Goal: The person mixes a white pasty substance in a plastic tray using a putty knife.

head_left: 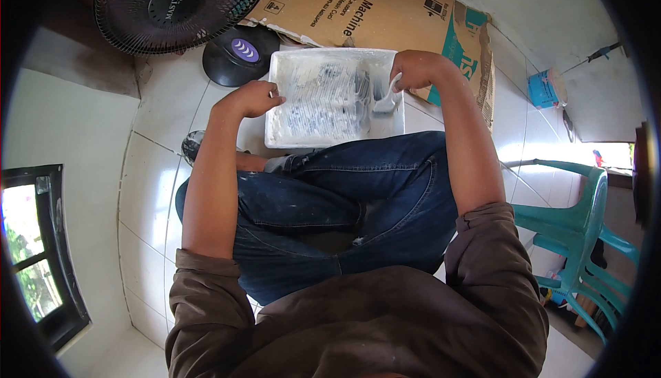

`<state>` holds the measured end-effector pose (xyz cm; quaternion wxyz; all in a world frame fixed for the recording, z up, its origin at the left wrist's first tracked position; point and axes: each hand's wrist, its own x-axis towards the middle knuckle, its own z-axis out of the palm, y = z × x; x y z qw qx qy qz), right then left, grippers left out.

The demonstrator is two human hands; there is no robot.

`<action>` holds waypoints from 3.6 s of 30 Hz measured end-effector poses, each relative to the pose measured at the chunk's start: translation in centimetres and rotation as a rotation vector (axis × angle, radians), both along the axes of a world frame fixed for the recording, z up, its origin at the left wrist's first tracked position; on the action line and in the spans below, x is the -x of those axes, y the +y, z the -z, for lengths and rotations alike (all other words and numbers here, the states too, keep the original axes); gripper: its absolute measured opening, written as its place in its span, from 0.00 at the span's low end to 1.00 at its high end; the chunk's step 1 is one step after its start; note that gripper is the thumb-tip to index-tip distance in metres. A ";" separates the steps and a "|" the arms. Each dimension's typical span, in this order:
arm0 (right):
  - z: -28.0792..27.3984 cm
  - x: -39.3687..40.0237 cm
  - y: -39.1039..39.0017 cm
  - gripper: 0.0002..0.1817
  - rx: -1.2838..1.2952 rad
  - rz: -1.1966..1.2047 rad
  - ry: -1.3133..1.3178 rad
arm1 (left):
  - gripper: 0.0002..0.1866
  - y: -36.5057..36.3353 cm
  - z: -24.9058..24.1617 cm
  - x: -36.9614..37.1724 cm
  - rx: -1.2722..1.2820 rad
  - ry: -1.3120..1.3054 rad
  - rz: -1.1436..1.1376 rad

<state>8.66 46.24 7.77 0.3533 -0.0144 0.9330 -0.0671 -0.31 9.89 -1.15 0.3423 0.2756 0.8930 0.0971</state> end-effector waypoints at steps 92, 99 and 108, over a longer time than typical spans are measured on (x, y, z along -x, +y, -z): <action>1.9 0.0 0.0 0.20 0.034 0.022 0.006 | 0.23 0.2 -0.1 -0.3 -0.038 -0.003 -0.024; 3.3 1.4 1.1 0.22 -0.087 0.038 0.362 | 0.23 0.1 -0.3 -0.5 -0.054 0.033 0.013; -1.9 -1.8 -1.4 0.18 -0.096 -0.057 0.186 | 0.22 -0.1 -0.2 -0.3 -0.050 0.021 -0.028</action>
